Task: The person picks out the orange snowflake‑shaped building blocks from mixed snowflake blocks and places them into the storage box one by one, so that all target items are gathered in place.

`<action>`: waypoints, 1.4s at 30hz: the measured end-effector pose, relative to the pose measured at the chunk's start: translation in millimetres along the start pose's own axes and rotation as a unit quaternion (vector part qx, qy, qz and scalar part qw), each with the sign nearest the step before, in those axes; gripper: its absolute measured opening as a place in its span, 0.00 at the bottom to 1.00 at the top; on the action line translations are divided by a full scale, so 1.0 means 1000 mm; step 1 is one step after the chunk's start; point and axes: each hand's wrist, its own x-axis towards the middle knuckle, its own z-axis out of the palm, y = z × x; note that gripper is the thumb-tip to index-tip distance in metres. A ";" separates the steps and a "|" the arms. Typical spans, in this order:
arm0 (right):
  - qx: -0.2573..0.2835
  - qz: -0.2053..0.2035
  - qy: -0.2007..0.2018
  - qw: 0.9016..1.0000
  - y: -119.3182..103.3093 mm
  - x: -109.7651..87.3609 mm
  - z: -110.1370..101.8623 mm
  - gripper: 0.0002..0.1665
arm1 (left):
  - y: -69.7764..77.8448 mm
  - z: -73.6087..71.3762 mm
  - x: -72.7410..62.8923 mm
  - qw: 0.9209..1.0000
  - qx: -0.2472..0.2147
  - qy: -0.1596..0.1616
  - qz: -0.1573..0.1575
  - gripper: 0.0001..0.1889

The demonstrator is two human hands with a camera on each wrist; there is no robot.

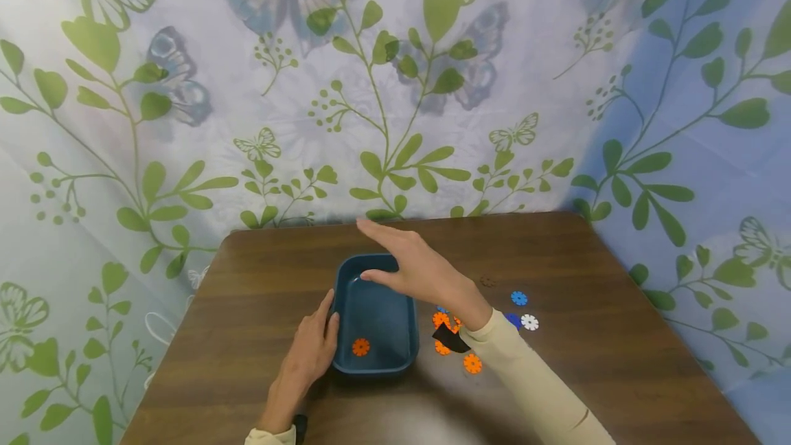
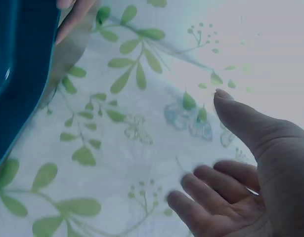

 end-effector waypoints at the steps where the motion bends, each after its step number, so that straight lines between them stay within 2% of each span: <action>1: -0.004 -0.003 0.015 1.000 0.000 -0.004 -0.003 0.51 | 0.000 0.000 0.000 1.000 0.002 -0.001 -0.002 0.30; 7: -0.036 0.011 0.076 0.996 0.006 -0.026 -0.016 0.61 | 0.001 0.000 -0.001 1.000 0.007 0.002 0.002 0.29; 16: -0.069 0.055 0.106 0.990 0.024 -0.059 -0.039 0.65 | 0.000 0.000 -0.001 1.000 0.008 -0.001 -0.007 0.30; 24: -0.081 0.099 0.121 0.984 0.039 -0.087 -0.055 0.62 | 0.000 0.000 -0.001 1.000 0.009 -0.009 -0.011 0.30; 33: -0.101 0.136 0.134 0.976 0.059 -0.115 -0.057 0.60 | 0.001 -0.001 0.000 1.000 0.005 -0.010 -0.003 0.30; 42: -0.114 0.135 0.147 0.973 0.079 -0.133 -0.051 0.52 | 0.001 -0.001 0.000 1.000 0.007 -0.010 -0.004 0.30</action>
